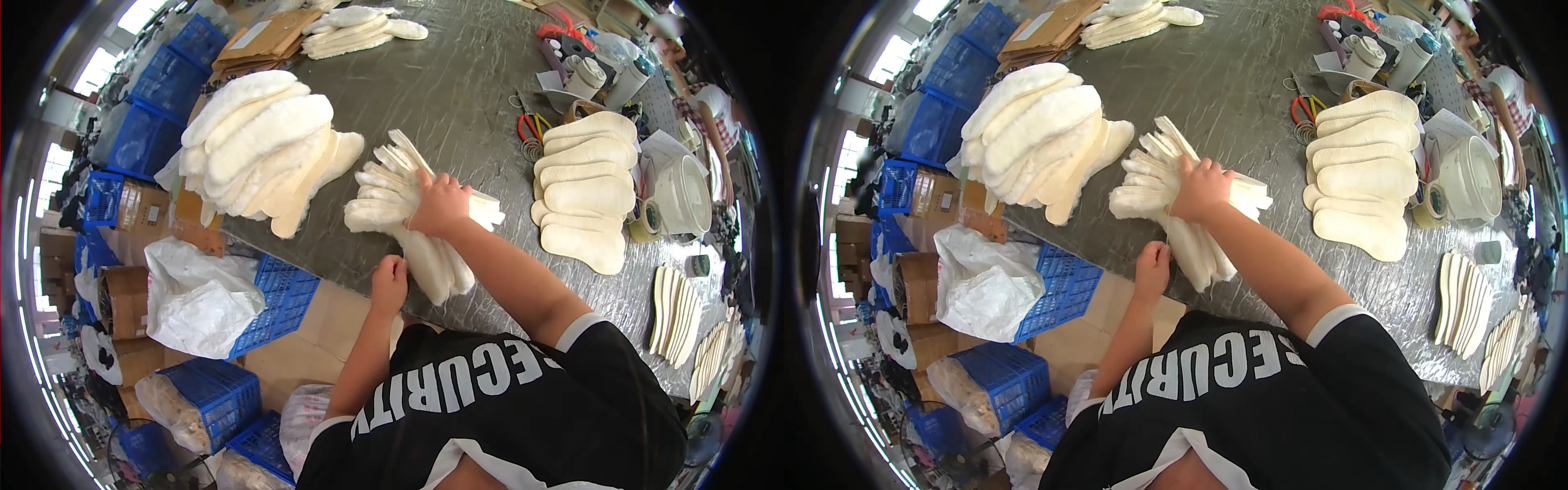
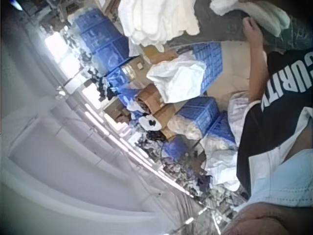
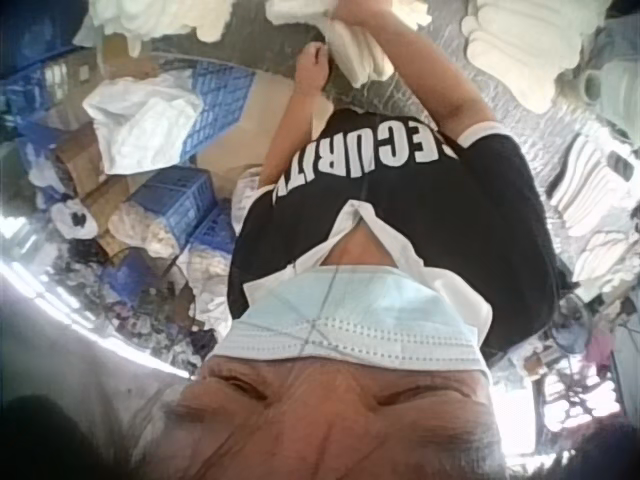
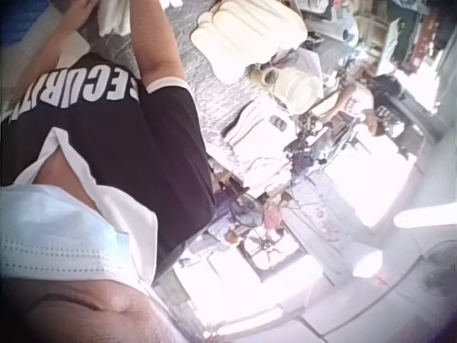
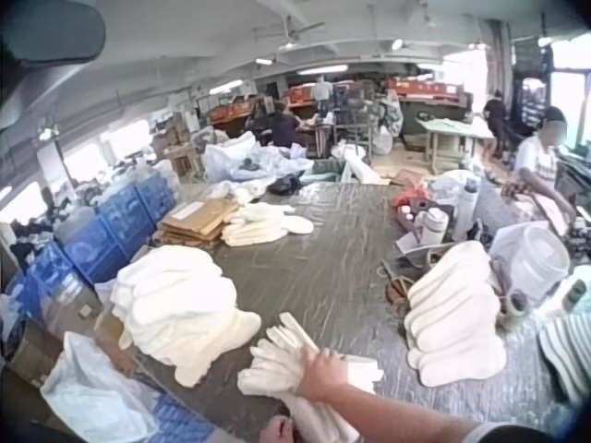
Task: Stacking and counting white fleece-lined shoe insoles, then bundling them with rubber bands.
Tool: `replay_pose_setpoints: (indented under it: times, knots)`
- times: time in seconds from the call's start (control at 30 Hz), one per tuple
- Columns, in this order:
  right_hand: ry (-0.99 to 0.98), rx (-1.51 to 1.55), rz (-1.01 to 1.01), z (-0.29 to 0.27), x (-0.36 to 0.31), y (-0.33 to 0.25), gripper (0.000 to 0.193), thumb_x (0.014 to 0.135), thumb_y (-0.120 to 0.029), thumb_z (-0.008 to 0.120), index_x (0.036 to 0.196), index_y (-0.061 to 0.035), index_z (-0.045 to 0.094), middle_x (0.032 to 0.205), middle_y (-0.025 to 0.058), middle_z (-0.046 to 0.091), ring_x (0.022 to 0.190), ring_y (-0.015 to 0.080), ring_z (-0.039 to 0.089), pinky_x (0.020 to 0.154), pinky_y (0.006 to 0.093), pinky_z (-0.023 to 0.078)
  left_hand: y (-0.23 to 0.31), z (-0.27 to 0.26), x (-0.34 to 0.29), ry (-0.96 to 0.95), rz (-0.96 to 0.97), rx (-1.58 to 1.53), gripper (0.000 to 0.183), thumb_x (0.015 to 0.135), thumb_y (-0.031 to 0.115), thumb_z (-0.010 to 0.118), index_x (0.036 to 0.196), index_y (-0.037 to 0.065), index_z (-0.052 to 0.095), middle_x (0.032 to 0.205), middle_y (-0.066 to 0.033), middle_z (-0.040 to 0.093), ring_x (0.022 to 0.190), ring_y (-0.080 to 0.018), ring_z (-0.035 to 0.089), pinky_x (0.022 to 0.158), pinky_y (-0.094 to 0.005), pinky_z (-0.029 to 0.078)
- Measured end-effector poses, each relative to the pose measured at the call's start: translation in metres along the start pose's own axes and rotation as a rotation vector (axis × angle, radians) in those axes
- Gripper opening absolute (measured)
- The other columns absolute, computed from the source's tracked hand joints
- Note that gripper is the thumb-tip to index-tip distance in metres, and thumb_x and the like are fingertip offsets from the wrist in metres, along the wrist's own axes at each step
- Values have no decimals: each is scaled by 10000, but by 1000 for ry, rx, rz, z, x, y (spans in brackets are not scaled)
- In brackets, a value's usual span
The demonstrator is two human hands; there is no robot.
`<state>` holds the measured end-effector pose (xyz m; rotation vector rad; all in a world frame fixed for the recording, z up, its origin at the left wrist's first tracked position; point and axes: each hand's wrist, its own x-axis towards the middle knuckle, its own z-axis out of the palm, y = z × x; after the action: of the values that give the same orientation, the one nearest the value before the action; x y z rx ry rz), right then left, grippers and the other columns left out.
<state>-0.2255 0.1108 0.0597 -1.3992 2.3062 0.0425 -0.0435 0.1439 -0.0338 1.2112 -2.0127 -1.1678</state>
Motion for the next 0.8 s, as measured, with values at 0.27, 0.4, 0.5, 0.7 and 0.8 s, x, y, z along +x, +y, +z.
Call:
replay_pose_setpoints:
  times: [0.27, 0.4, 0.5, 0.7, 0.8]
  knots:
    - [-208, 227, -382, 16, 25, 69, 544, 783, -374, 685, 1213, -53, 590, 1190, 124, 558, 1130, 302, 524, 926, 390, 461, -18, -9, -4, -37, -333, -552, 286, 990, 245, 490, 1122, -6, 526, 1071, -88, 593, 994, -162, 555, 897, -313, 443]
    - [-69, 820, -531, 47, 14, 112, 406, 838, -173, 669, 1222, -91, 565, 1060, 127, 560, 853, 213, 595, 797, 314, 505, -33, -14, -1, -121, -363, -680, 295, 947, 220, 554, 1128, -7, 503, 1072, -105, 580, 986, -177, 553, 883, -326, 451]
    - [-72, 1240, -283, 69, 4, 101, 214, 900, -241, 649, 916, -69, 522, 1008, 82, 513, 880, 177, 517, 807, 312, 461, -24, -19, 2, -84, -375, -721, 379, 911, 208, 604, 1187, -9, 460, 1120, -113, 559, 1016, -189, 533, 908, -333, 433]
    - [238, 1104, -471, 95, 5, 99, 200, 917, -200, 628, 849, -71, 491, 1017, 70, 421, 941, 171, 435, 865, 286, 387, 5, -6, 20, -52, -392, -743, 504, 896, 182, 584, 1300, -20, 361, 1290, -158, 468, 1157, -232, 486, 988, -374, 404]
    - [313, 1062, -400, 98, 7, 99, 235, 885, -186, 655, 829, -55, 469, 993, 85, 413, 912, 201, 436, 852, 300, 391, 10, 2, 45, -45, -401, -803, 547, 882, 147, 587, 1334, -35, 338, 1306, -148, 466, 1171, -220, 476, 1000, -366, 386]
